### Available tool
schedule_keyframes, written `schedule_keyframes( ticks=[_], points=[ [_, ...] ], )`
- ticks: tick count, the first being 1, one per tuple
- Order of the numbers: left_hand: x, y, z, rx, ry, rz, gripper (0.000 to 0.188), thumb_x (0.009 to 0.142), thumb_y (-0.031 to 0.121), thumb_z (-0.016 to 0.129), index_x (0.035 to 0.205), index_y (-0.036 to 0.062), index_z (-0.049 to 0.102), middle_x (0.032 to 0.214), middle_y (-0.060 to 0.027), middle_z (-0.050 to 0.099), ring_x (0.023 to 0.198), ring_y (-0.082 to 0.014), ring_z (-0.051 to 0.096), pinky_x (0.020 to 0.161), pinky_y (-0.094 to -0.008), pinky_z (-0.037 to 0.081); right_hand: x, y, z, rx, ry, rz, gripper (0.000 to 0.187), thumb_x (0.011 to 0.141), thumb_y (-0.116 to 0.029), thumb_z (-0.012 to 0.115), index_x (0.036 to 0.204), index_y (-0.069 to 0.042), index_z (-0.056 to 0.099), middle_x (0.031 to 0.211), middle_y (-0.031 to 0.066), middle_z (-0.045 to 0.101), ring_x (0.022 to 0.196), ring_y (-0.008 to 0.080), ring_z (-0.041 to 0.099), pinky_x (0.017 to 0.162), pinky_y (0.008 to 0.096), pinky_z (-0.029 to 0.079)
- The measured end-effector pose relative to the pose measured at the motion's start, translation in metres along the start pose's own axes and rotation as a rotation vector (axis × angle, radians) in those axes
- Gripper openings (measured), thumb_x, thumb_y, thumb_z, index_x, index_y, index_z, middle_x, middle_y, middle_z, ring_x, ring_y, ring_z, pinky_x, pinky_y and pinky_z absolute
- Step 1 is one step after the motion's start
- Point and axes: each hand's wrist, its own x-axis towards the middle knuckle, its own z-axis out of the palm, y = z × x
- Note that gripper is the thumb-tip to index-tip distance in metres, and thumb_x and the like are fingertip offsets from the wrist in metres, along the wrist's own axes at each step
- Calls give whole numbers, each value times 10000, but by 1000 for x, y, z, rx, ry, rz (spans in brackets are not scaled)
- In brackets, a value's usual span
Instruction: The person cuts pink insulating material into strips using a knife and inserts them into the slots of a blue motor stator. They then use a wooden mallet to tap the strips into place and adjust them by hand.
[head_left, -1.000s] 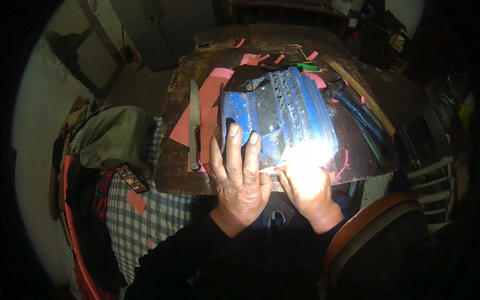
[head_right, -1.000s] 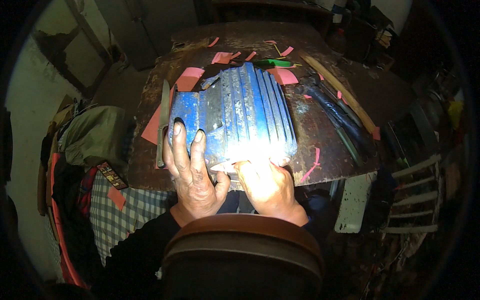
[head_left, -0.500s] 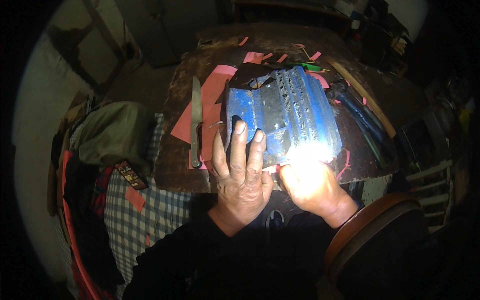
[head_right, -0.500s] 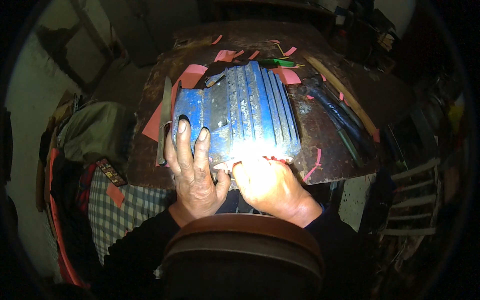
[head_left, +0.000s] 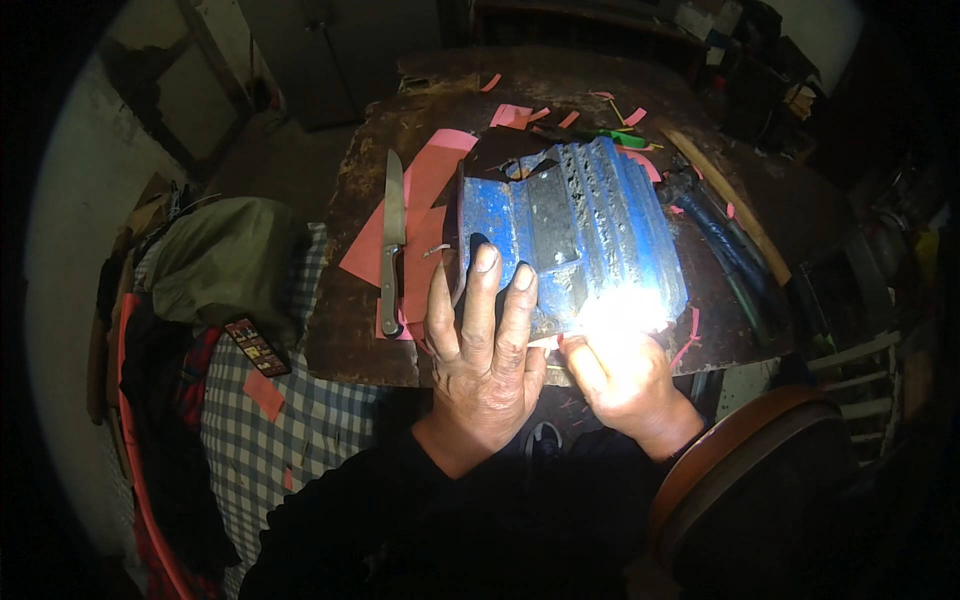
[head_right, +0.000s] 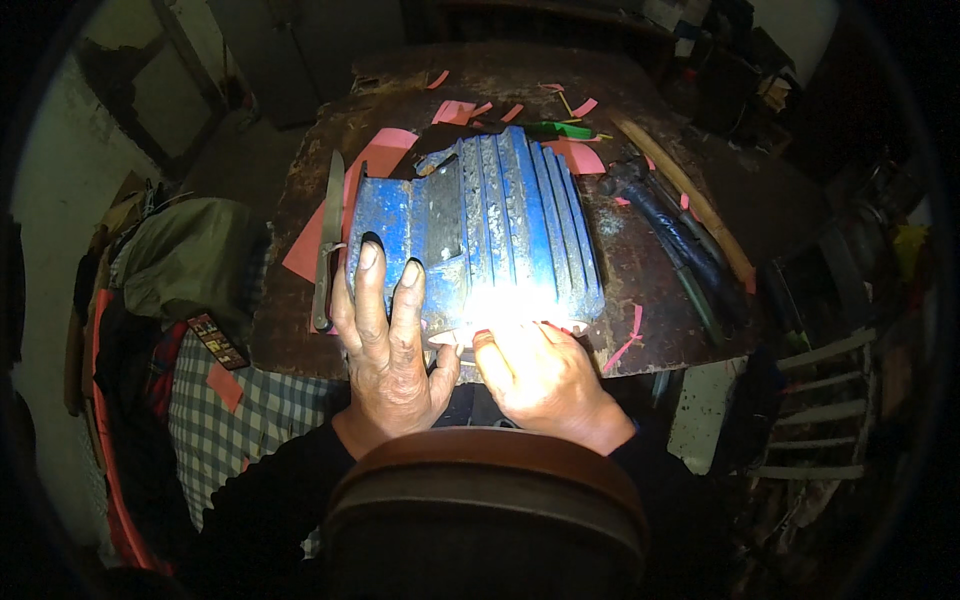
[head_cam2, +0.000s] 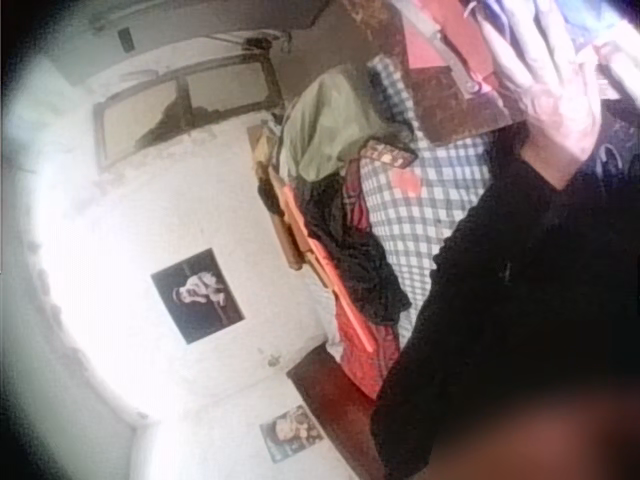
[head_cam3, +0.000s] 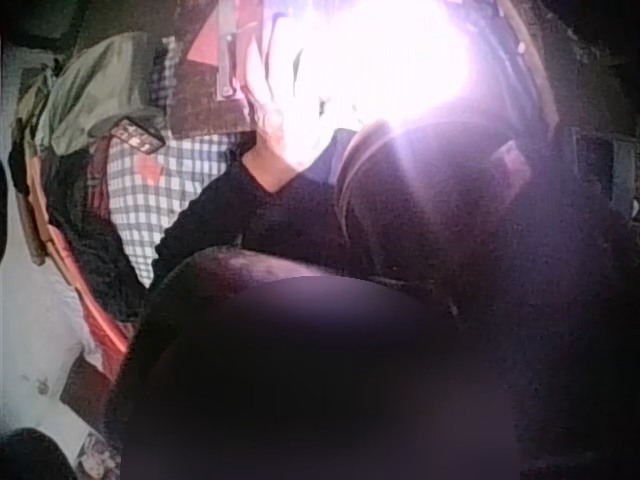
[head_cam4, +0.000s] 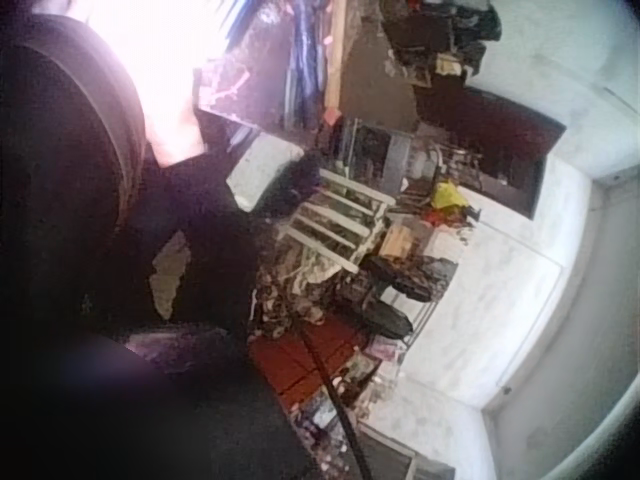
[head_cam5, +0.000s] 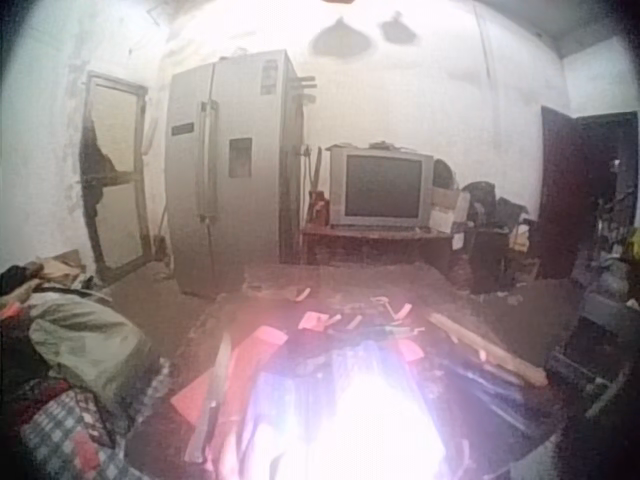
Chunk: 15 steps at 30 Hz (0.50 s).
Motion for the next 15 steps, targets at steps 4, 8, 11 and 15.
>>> schedule_keyframes(
  ticks=[4,8,11,15],
  points=[
    [1,0,3,55,17,8,1099,855,40,827,1806,67,277,1841,-333,173,1634,-583,252,1308,-708,306,-1,-2,7,-11,4,21,251,855,-71,806,1087,19,771,1031,141,736,890,281,751,747,390,619],
    [1,1,-2,40,-12,17,1089,858,28,804,1807,63,272,1838,-336,175,1637,-578,252,1313,-703,304,-2,-1,3,35,38,59,202,860,-80,804,1046,-11,770,986,115,711,875,275,742,731,388,607],
    [0,1,-3,51,-22,21,1072,874,43,793,1805,52,263,1833,-339,184,1646,-581,239,1321,-712,296,0,-4,5,26,40,56,168,871,-93,799,1023,-29,770,962,100,694,864,269,735,731,390,602],
    [1,1,2,108,0,21,1039,887,33,747,1798,33,247,1832,-341,178,1658,-591,214,1327,-723,287,6,-14,19,-21,90,105,132,882,-112,796,991,-47,762,940,89,676,845,260,719,732,394,598]
  ],
)
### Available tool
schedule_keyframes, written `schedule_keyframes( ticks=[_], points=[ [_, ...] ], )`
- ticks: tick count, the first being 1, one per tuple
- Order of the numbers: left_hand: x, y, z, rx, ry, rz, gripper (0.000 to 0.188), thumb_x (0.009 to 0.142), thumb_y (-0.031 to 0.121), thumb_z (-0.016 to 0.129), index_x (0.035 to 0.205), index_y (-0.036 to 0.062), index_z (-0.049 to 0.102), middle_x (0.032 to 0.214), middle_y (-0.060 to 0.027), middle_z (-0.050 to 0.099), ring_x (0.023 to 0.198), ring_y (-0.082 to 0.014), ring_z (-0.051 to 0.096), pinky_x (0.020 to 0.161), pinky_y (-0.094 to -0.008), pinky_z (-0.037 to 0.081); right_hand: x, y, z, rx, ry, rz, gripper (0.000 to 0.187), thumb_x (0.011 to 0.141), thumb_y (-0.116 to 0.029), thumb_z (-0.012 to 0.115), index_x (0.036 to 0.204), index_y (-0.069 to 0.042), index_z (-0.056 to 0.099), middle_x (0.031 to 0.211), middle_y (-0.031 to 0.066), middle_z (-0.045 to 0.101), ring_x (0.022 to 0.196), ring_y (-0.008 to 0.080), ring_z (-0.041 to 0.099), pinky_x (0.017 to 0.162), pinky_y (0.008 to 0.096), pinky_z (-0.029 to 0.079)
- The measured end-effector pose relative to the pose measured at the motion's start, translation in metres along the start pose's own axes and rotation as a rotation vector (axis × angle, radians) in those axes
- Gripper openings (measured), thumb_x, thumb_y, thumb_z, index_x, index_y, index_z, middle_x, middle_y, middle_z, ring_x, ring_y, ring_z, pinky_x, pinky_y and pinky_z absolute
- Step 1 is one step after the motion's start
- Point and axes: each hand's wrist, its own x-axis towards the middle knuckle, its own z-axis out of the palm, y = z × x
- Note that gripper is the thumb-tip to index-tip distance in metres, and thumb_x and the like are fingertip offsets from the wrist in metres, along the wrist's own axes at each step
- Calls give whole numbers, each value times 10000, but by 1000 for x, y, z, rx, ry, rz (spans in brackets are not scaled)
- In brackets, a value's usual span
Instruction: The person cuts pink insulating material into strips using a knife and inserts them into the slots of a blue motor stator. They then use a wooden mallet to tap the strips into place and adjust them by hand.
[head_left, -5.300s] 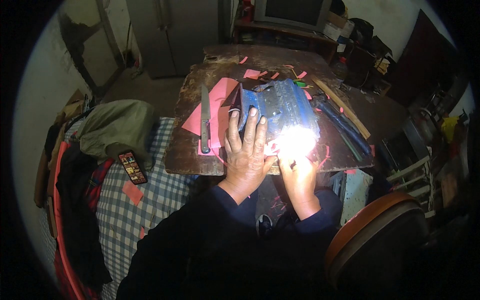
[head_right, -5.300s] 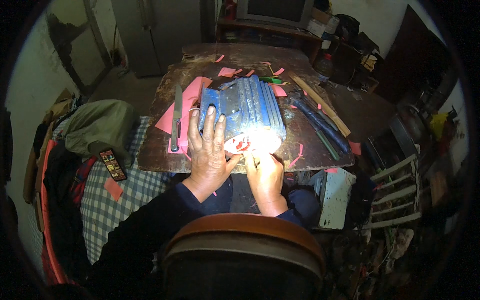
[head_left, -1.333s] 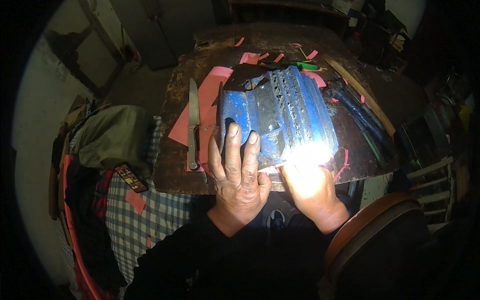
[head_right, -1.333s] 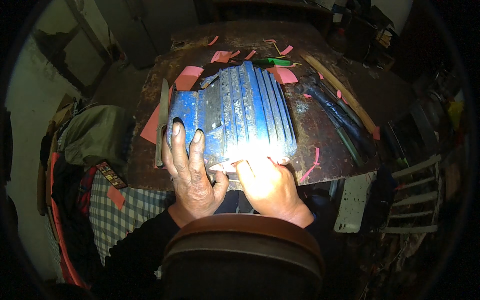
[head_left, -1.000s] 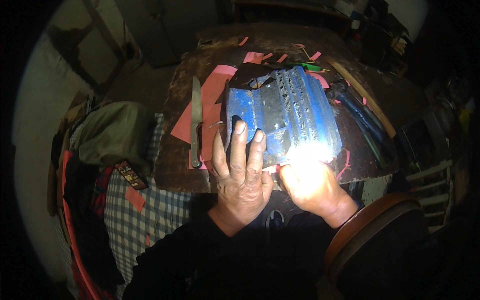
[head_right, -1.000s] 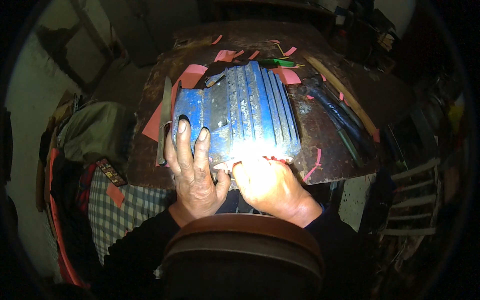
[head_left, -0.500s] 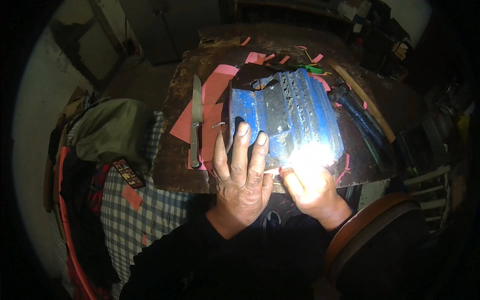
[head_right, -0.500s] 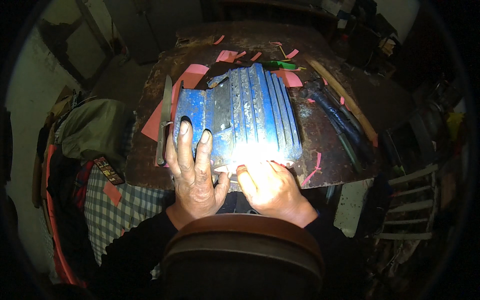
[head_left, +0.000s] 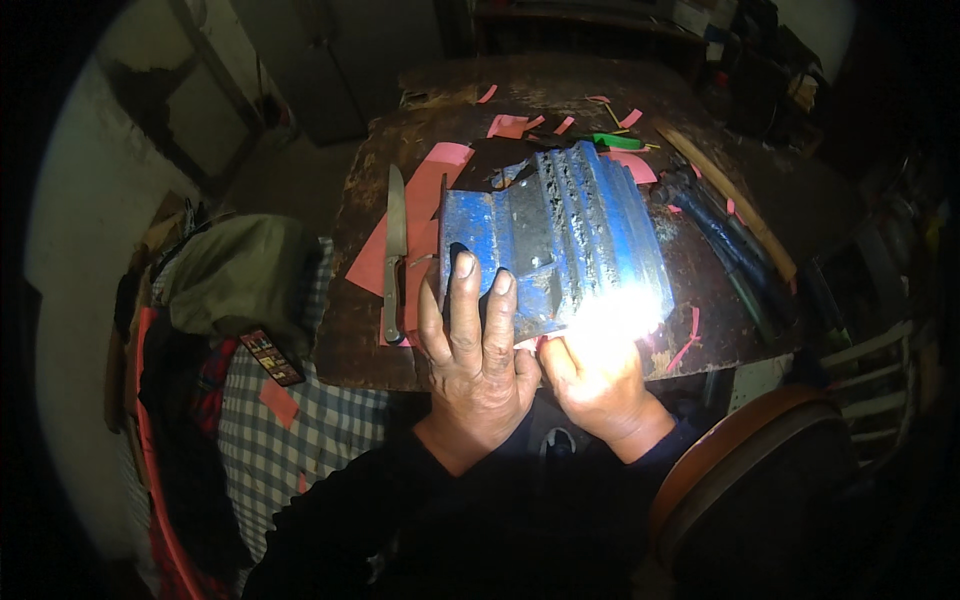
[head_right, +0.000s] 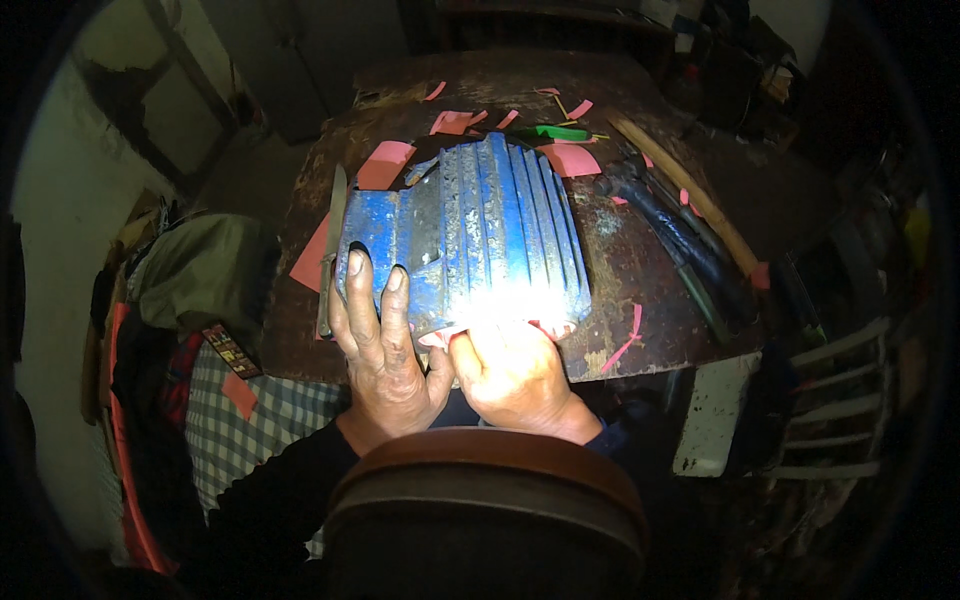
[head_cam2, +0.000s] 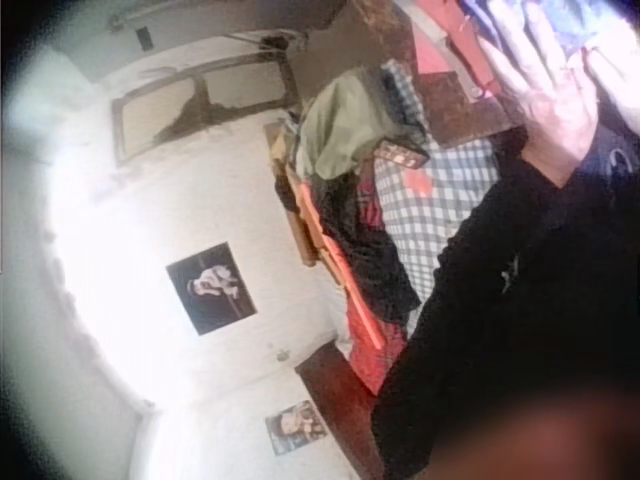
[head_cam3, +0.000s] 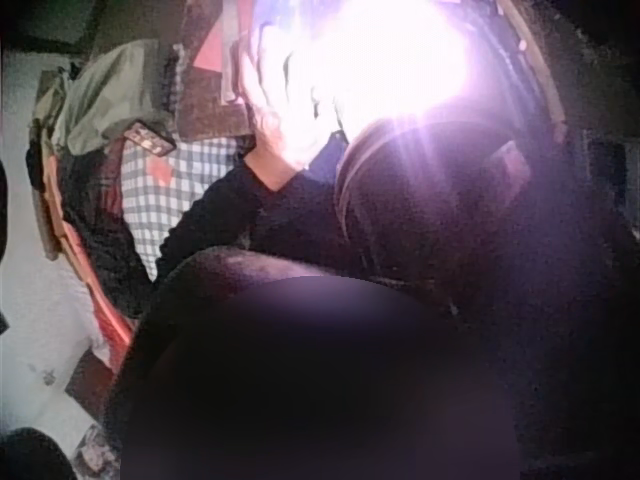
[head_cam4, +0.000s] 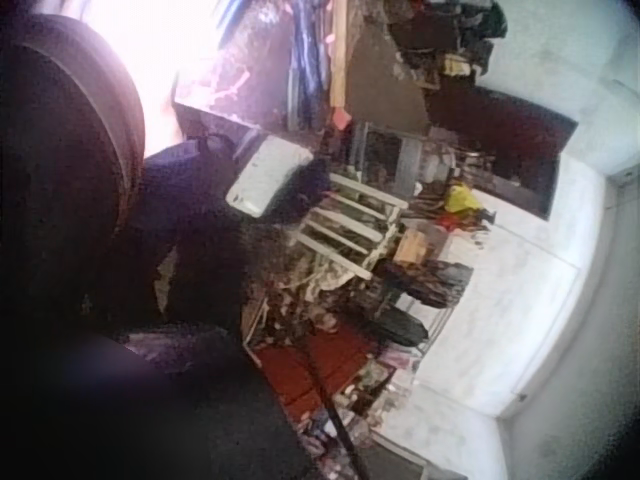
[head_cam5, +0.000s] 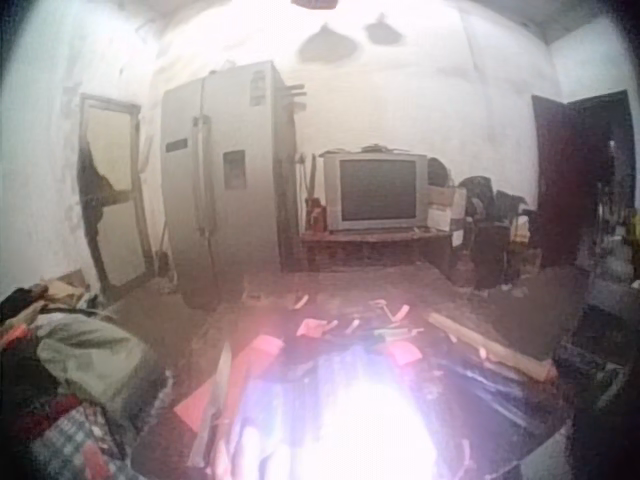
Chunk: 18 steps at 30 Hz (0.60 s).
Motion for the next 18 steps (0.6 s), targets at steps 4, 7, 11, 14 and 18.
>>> schedule_keyframes(
  ticks=[4,7,11,14,18],
  points=[
    [1,1,1,31,8,-1,1012,883,15,708,1787,24,253,1834,-336,176,1661,-593,207,1329,-728,287,-4,-3,2,17,30,64,151,883,-117,792,1008,-47,747,935,91,666,839,272,710,736,402,588],
    [0,1,-1,22,-1,-1,994,883,9,690,1780,25,264,1837,-333,175,1660,-593,209,1328,-729,292,-11,6,-6,85,2,62,172,887,-120,785,1034,-42,739,942,99,665,844,282,711,746,409,581],
    [0,3,3,24,17,-36,982,882,10,677,1777,32,273,1836,-328,186,1658,-598,210,1327,-727,304,-12,8,-4,58,-9,33,183,888,-120,774,1047,-37,736,949,107,664,851,283,712,754,415,578],
    [2,6,8,45,60,-45,979,876,11,673,1773,34,281,1836,-322,207,1651,-602,225,1325,-724,314,-8,0,5,53,18,39,180,887,-121,763,1045,-38,734,942,107,654,855,281,709,757,414,578],
    [4,8,7,50,77,-42,996,865,3,672,1778,39,276,1842,-317,203,1634,-601,262,1321,-724,321,-9,-2,1,40,-8,75,207,887,-106,752,1082,-40,731,952,104,648,885,283,715,779,423,596]
  ],
)
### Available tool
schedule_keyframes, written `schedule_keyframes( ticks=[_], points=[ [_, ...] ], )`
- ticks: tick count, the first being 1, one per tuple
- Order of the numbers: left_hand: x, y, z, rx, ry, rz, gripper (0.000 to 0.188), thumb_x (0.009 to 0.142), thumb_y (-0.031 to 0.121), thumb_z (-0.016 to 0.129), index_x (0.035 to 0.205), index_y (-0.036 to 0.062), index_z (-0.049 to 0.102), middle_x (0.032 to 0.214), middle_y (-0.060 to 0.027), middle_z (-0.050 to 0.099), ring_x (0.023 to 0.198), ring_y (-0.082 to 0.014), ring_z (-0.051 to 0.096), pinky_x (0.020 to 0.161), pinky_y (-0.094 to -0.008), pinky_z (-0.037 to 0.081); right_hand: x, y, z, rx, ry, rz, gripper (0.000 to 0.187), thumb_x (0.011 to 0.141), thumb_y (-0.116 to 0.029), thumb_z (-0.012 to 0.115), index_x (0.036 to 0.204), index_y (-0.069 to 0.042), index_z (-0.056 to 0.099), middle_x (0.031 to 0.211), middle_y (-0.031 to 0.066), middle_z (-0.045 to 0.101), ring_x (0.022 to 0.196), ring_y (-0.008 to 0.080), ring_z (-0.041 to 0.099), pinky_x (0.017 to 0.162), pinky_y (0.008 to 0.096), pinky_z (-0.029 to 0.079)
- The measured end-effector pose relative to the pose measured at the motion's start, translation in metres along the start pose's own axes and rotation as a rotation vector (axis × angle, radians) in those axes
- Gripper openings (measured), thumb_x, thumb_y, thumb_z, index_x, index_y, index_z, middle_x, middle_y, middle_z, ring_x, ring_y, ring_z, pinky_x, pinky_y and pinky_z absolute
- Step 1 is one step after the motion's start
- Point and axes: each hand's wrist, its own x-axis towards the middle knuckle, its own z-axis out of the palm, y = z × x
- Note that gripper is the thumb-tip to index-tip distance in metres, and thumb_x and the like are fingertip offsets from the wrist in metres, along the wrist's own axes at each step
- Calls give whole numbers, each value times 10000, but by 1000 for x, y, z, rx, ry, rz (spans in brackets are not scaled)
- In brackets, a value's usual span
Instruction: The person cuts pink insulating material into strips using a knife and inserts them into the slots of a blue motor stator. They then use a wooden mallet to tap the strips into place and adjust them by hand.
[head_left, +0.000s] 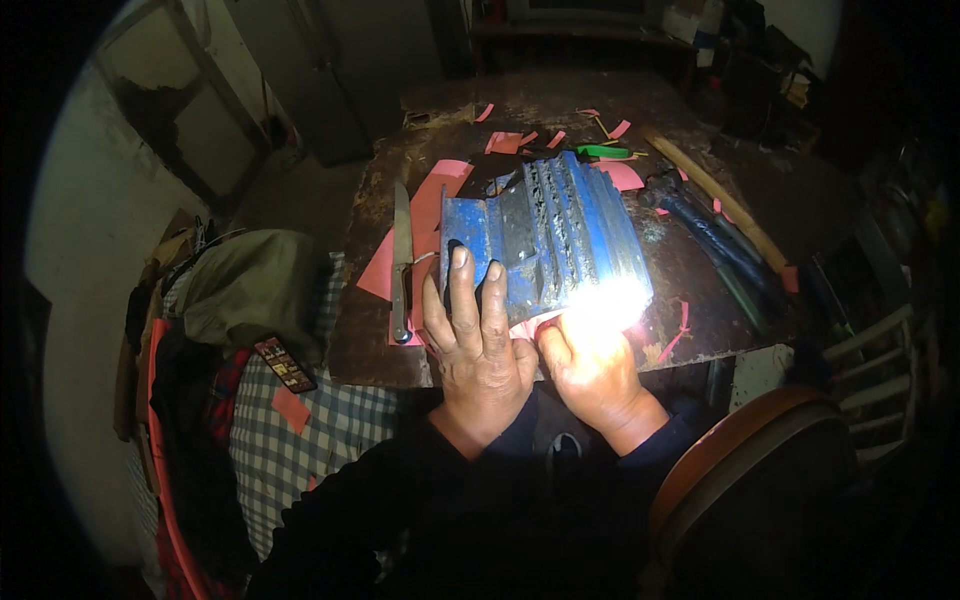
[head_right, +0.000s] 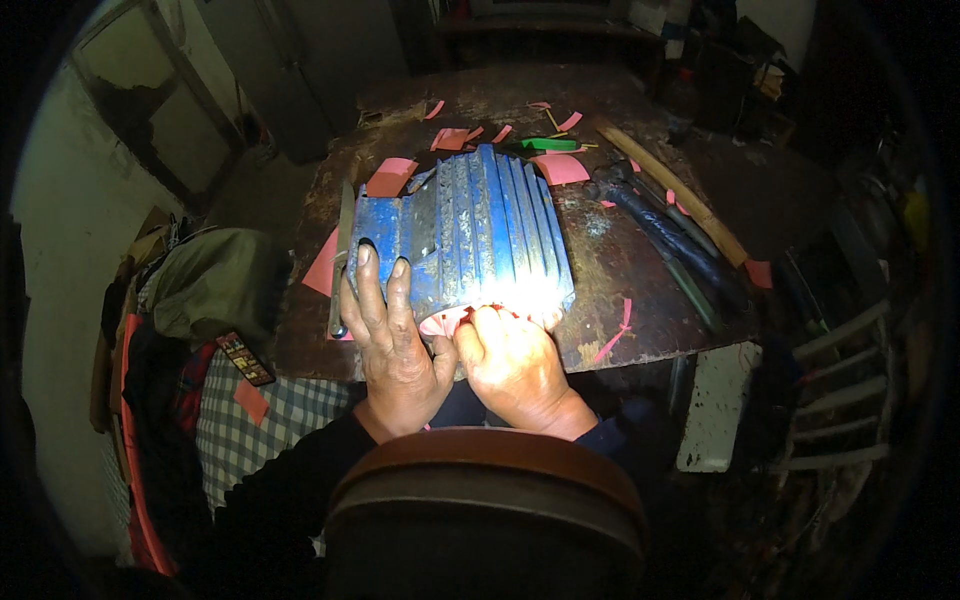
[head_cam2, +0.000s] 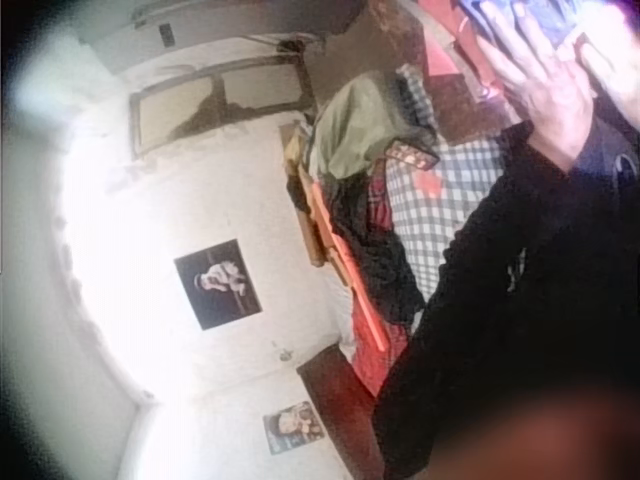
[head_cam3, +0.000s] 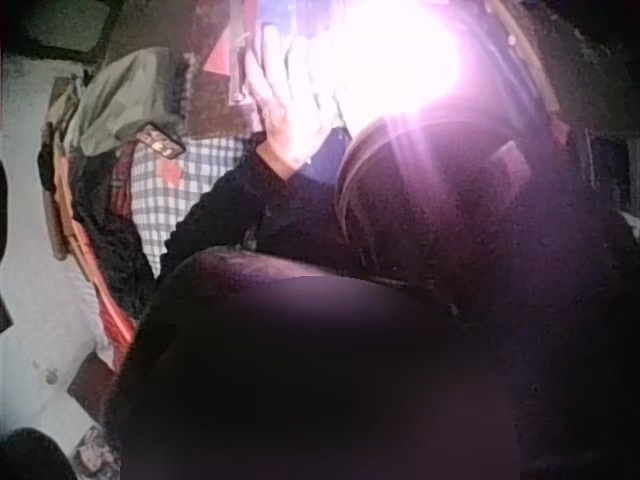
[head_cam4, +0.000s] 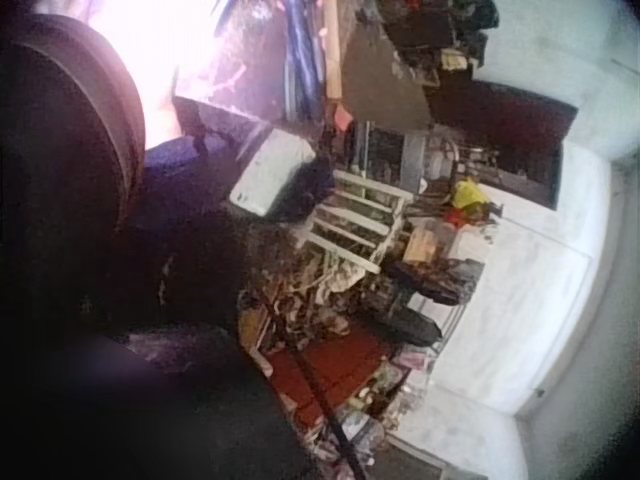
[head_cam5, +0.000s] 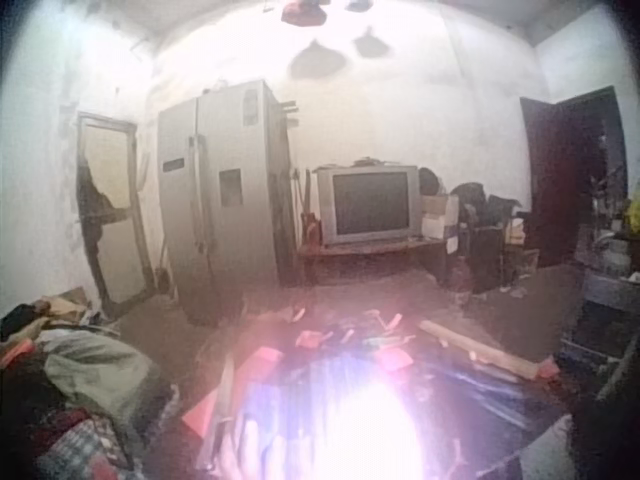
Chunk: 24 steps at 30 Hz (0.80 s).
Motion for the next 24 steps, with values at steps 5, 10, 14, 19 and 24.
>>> schedule_keyframes(
  ticks=[5,10,14,19,24],
  points=[
    [0,-5,-6,-74,-29,13,1032,858,-3,730,1786,50,281,1842,-312,216,1623,-589,280,1324,-700,326,-6,7,-19,16,-53,-58,243,888,-75,744,1124,-18,733,1004,106,670,936,292,737,810,422,625],
    [-3,-10,-7,-135,-48,25,1055,862,13,797,1788,65,293,1848,-293,212,1630,-589,276,1322,-687,335,1,7,-22,-32,-131,-105,253,901,-69,736,1146,-6,739,1037,122,700,945,301,746,810,429,631],
    [-4,-10,-4,-139,-34,11,1042,852,28,840,1769,70,347,1841,-280,242,1628,-608,289,1316,-692,338,7,14,-18,-75,-182,-153,243,910,-78,739,1144,-9,739,1031,130,722,934,309,749,813,444,631],
    [0,-10,-3,-151,3,19,1040,844,24,846,1763,81,363,1837,-263,262,1626,-603,299,1317,-682,346,4,18,-23,-43,-254,-42,238,922,-50,770,1159,-20,765,1077,131,752,925,327,768,812,447,637],
    [-1,-17,-18,-278,-78,27,1028,846,44,861,1754,69,379,1839,-245,277,1648,-567,297,1344,-641,351,-5,-1,-45,48,15,30,299,892,17,846,1187,-19,808,1083,129,748,869,320,779,777,420,650]
  ],
)
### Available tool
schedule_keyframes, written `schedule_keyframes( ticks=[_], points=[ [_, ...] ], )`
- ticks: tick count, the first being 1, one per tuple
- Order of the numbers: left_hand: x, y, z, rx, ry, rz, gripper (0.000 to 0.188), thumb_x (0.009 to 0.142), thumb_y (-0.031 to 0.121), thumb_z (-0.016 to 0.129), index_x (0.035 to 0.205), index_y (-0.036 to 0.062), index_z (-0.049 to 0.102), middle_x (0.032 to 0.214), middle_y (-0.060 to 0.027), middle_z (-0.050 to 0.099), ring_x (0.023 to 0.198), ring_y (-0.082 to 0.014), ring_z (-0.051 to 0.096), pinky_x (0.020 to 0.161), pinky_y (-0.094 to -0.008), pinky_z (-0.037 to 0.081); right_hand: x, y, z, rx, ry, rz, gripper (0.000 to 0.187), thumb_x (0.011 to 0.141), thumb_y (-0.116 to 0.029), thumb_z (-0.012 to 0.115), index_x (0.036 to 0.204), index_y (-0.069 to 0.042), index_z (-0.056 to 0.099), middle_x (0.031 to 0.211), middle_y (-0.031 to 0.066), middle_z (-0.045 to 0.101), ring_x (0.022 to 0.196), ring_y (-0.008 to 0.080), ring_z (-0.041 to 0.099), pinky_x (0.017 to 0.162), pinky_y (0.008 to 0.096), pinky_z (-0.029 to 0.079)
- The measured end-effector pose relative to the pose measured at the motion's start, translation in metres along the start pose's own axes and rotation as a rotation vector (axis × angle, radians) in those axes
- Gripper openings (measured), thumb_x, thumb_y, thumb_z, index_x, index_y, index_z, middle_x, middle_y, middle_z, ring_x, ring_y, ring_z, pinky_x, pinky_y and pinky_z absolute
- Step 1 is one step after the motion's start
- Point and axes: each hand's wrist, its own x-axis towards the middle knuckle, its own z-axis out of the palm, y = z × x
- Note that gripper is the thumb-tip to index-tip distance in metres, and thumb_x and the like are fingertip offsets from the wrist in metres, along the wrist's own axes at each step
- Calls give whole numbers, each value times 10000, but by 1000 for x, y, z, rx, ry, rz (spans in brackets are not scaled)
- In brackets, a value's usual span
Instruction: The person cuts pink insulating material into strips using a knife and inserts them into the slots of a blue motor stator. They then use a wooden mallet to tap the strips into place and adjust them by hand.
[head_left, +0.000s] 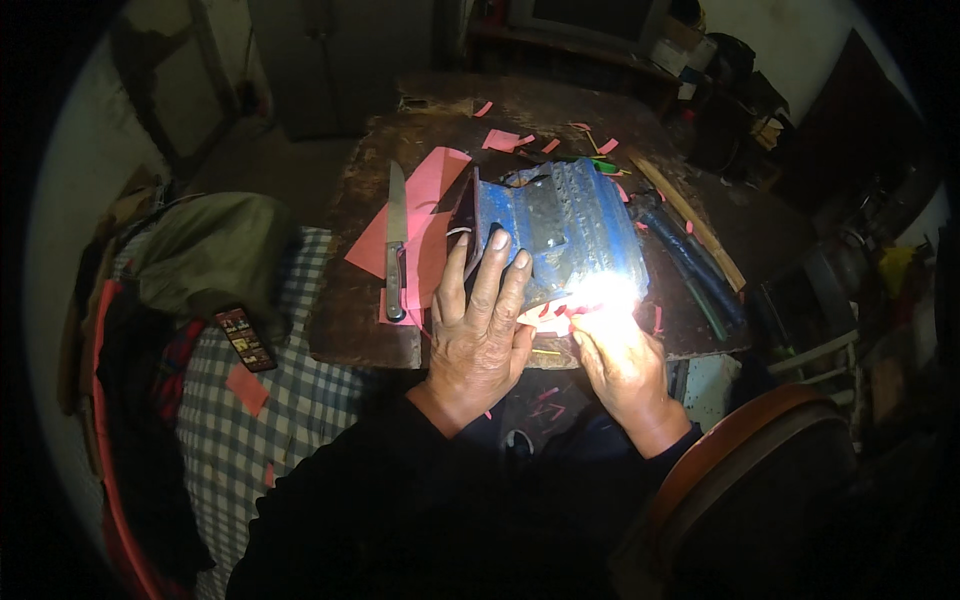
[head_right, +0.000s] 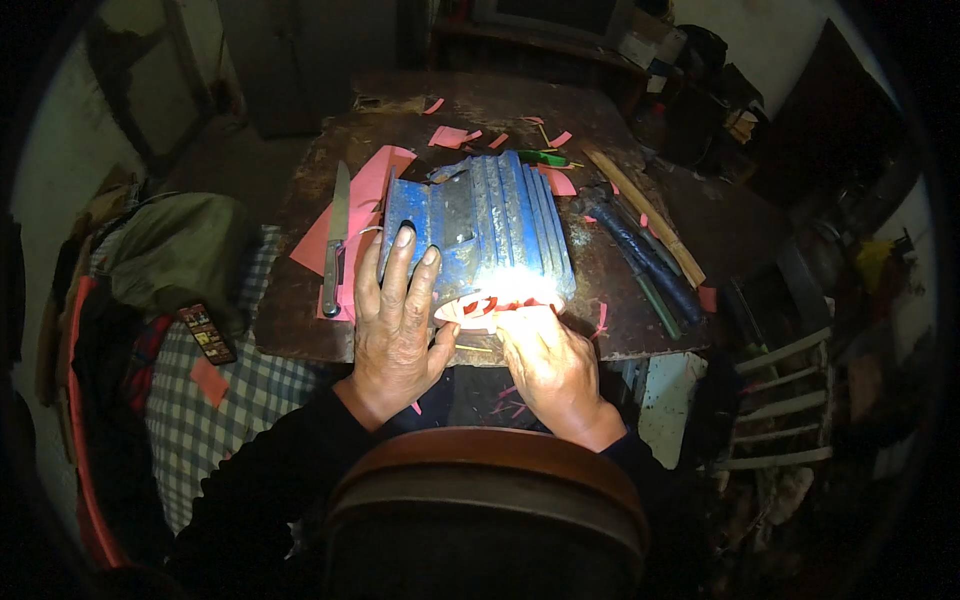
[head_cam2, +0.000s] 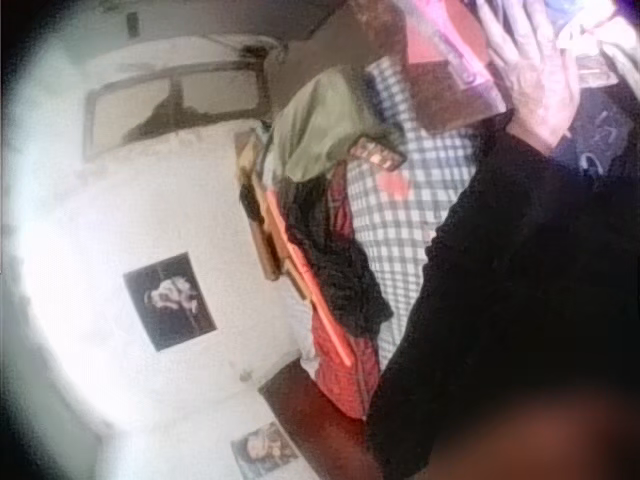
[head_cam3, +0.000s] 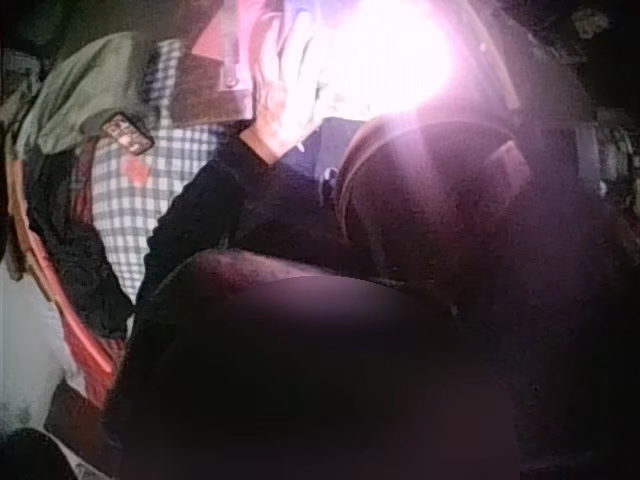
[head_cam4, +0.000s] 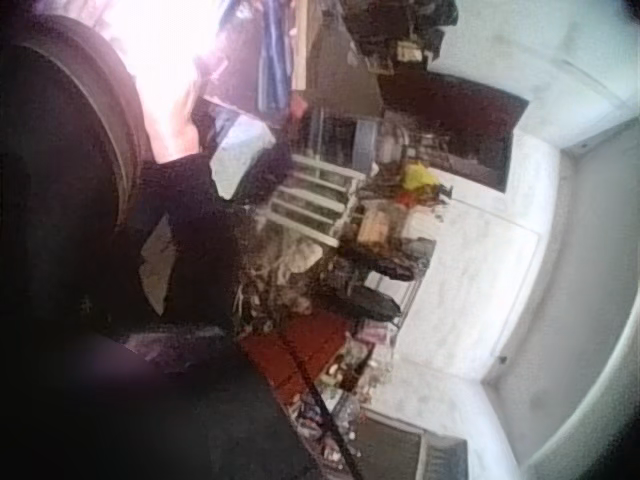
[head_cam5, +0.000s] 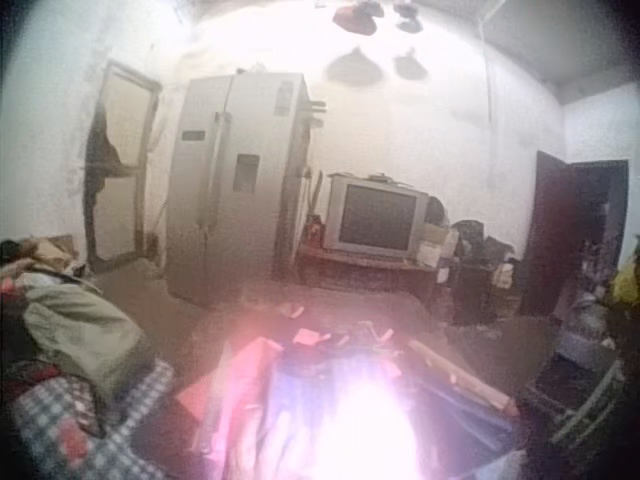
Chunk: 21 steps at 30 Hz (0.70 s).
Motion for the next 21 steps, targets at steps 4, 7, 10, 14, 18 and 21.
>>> schedule_keyframes(
  ticks=[4,7,10,14,18,21],
  points=[
    [0,-3,-9,-18,-15,29,996,854,41,857,1737,43,396,1830,-249,305,1650,-549,313,1354,-629,350,4,-15,11,4,-15,31,256,911,-29,864,1157,-29,794,1069,127,765,895,316,792,769,420,644],
    [3,-4,-9,-4,13,49,954,868,28,831,1723,32,410,1827,-255,316,1651,-534,330,1355,-633,342,10,-14,32,23,38,-25,212,925,-56,834,1125,-29,770,1048,126,733,863,313,774,745,413,629],
    [3,-3,-4,18,20,37,907,893,20,785,1718,31,409,1824,-277,311,1652,-521,342,1352,-653,329,11,-10,43,38,84,-42,190,914,-58,825,1089,-28,759,1028,123,727,836,308,762,731,414,619],
    [2,0,1,88,30,31,869,918,25,734,1718,18,393,1815,-313,305,1637,-533,354,1336,-680,321,9,-10,49,22,149,-19,156,890,-62,823,1011,-36,730,974,115,703,795,290,742,689,418,596],
    [2,-1,6,163,53,61,835,940,38,713,1711,10,393,1810,-321,306,1625,-561,352,1330,-687,311,8,-16,65,5,187,39,145,878,-57,826,965,-41,710,914,111,664,753,287,718,655,419,577],
    [3,-1,7,181,53,60,820,949,32,717,1705,11,400,1806,-318,312,1629,-563,347,1326,-684,315,6,-17,75,8,263,78,155,874,-62,832,961,-37,706,906,111,653,730,297,704,645,428,571]
  ],
)
